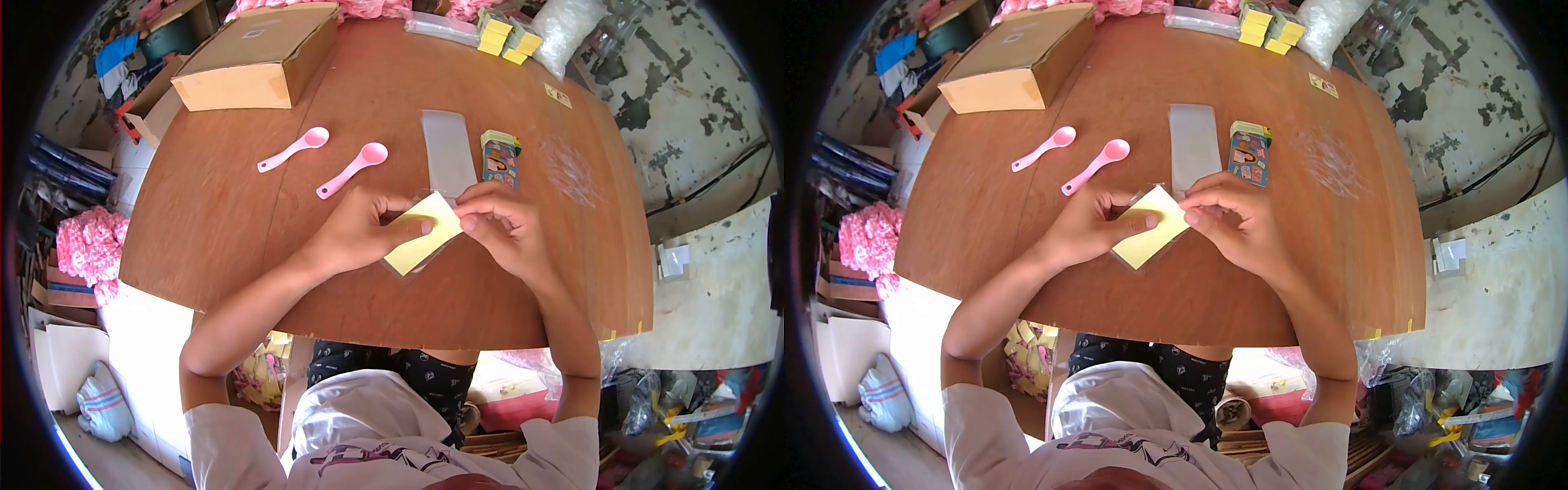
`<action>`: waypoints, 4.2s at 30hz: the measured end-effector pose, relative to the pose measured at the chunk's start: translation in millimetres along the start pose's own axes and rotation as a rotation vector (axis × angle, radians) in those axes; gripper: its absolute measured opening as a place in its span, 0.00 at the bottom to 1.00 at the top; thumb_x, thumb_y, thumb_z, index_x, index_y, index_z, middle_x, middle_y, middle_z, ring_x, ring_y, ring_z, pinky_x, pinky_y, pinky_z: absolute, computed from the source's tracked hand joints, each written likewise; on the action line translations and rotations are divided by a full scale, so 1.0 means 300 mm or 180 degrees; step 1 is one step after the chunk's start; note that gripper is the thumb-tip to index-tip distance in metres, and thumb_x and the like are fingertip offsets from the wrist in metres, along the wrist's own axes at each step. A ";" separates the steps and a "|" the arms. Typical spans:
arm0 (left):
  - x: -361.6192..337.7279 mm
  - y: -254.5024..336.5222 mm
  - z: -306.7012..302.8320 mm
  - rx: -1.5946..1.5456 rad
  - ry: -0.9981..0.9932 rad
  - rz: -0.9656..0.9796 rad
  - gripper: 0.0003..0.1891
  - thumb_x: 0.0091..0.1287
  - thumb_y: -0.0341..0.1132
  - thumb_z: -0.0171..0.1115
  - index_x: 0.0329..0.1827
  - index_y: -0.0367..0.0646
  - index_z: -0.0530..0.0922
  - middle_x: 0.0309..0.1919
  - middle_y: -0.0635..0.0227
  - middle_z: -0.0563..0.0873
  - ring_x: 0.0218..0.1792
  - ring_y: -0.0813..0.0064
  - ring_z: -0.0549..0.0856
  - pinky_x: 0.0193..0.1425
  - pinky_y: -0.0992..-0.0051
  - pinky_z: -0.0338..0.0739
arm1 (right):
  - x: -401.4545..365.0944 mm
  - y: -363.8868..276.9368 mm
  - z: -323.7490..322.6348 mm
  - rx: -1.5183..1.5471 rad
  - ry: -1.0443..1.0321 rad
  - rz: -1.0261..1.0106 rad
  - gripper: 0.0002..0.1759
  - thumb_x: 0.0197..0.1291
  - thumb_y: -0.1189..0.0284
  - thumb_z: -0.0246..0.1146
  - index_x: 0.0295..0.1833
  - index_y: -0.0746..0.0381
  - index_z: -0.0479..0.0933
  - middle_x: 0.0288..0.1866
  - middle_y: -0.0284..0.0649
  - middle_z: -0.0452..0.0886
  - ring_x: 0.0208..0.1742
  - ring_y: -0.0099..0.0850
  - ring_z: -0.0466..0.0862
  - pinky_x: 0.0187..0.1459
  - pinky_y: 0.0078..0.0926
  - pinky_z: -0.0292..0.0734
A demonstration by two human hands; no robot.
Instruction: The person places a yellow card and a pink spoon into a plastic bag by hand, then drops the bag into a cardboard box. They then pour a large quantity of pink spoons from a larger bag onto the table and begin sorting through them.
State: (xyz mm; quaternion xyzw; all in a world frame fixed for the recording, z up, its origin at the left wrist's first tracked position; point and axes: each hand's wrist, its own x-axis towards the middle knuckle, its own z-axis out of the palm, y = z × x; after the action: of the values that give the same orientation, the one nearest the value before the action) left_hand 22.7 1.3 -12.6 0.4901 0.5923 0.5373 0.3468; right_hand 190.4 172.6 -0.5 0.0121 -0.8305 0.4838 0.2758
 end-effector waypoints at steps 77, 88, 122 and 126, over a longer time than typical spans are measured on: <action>0.028 0.039 0.034 0.0693 -0.0780 0.0056 0.26 0.64 0.34 0.73 0.64 0.39 0.76 0.40 0.65 0.88 0.40 0.84 0.84 0.44 0.77 0.79 | 0.002 0.011 -0.069 0.1064 0.1497 0.0748 0.26 0.62 0.81 0.67 0.64 0.61 0.65 0.43 0.40 0.85 0.43 0.24 0.85 0.40 0.23 0.81; 0.025 0.014 0.049 0.0456 -0.0584 0.0186 0.28 0.64 0.32 0.73 0.66 0.36 0.74 0.50 0.66 0.87 0.49 0.82 0.83 0.53 0.75 0.79 | -0.004 -0.016 0.012 0.0922 0.1422 0.0695 0.23 0.62 0.82 0.67 0.60 0.63 0.68 0.41 0.41 0.86 0.41 0.23 0.86 0.42 0.19 0.81; -0.007 0.039 0.021 0.0864 0.0870 0.1754 0.38 0.61 0.35 0.74 0.73 0.42 0.63 0.63 0.51 0.75 0.59 0.57 0.80 0.36 0.71 0.84 | 0.181 -0.356 -0.087 -0.0445 0.1561 -0.0114 0.11 0.62 0.80 0.67 0.50 0.69 0.82 0.45 0.42 0.87 0.44 0.27 0.87 0.45 0.23 0.83; -0.003 0.041 0.017 0.0858 0.1052 0.1717 0.38 0.60 0.33 0.75 0.71 0.36 0.65 0.64 0.50 0.75 0.66 0.56 0.75 0.70 0.62 0.68 | 0.219 -0.316 -0.077 -0.2032 0.0466 -0.0545 0.08 0.61 0.80 0.68 0.46 0.70 0.85 0.43 0.44 0.88 0.43 0.26 0.87 0.44 0.24 0.82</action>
State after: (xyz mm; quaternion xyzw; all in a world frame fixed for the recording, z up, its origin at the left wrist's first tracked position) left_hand 30.4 1.1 -1.5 0.5768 0.5552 0.5987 0.0238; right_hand 172.2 157.2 114.7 -0.0398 -0.9140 0.1741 0.3642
